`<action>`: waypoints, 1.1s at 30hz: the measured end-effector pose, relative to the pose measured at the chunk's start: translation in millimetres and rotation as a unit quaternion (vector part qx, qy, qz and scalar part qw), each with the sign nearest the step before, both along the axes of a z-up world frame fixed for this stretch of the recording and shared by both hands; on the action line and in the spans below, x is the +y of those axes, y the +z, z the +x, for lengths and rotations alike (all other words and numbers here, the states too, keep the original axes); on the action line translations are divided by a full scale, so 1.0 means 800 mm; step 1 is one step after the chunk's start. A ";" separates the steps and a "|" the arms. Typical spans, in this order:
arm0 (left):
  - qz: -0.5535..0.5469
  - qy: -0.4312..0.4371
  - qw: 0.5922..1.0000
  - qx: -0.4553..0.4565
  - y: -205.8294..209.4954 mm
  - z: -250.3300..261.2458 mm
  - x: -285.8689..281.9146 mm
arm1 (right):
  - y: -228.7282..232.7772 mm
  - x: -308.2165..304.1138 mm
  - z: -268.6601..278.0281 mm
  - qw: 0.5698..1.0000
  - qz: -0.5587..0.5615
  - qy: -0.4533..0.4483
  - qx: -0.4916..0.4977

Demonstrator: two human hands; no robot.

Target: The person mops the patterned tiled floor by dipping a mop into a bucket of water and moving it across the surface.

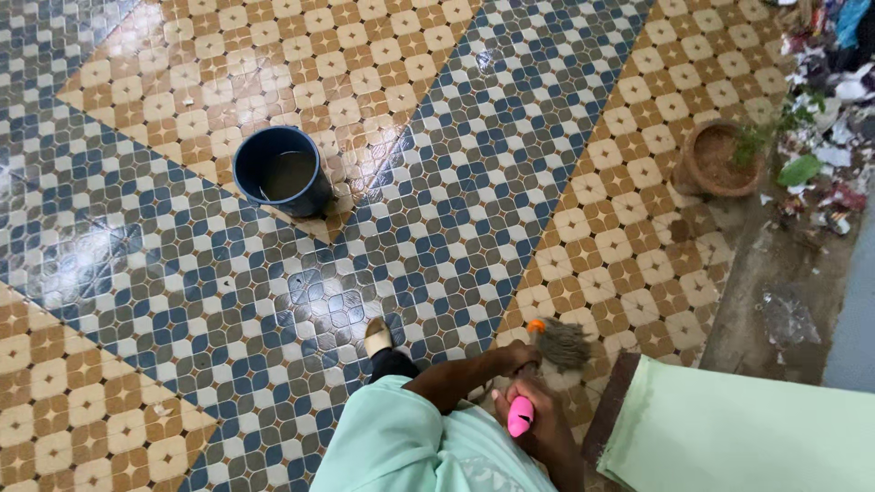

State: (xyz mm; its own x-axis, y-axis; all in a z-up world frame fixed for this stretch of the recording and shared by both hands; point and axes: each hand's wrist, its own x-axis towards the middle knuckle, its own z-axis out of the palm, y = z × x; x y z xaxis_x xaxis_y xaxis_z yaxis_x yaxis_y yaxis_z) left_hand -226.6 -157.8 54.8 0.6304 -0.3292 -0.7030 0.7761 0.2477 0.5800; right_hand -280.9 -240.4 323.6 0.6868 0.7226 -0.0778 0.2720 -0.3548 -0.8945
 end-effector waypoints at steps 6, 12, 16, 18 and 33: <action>-0.005 0.090 0.996 0.007 -0.002 -0.054 0.122 | 0.025 0.118 -0.039 0.999 -0.012 0.037 -0.026; 0.008 0.199 0.979 0.036 -0.015 -0.161 0.261 | 0.028 0.243 -0.093 0.975 0.059 0.212 -0.041; -0.012 0.387 0.917 0.094 -0.027 -0.214 0.324 | 0.043 0.304 -0.117 0.954 0.110 0.279 -0.018; 0.065 0.428 0.899 0.067 -0.035 -0.240 0.355 | 0.048 0.326 -0.128 0.942 0.137 0.307 -0.010; 0.150 0.487 0.853 0.112 -0.079 -0.303 0.391 | 0.036 0.296 -0.132 0.938 0.200 0.279 0.053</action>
State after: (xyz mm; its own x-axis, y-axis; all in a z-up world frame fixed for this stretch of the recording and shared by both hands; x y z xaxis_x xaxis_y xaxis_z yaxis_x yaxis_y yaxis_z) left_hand -468.7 155.2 -8.6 0.3403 0.4898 -0.8026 0.3870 0.7050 0.5943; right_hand -386.3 -3.3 352.5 0.1972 0.9533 0.2289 0.2173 0.1852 -0.9584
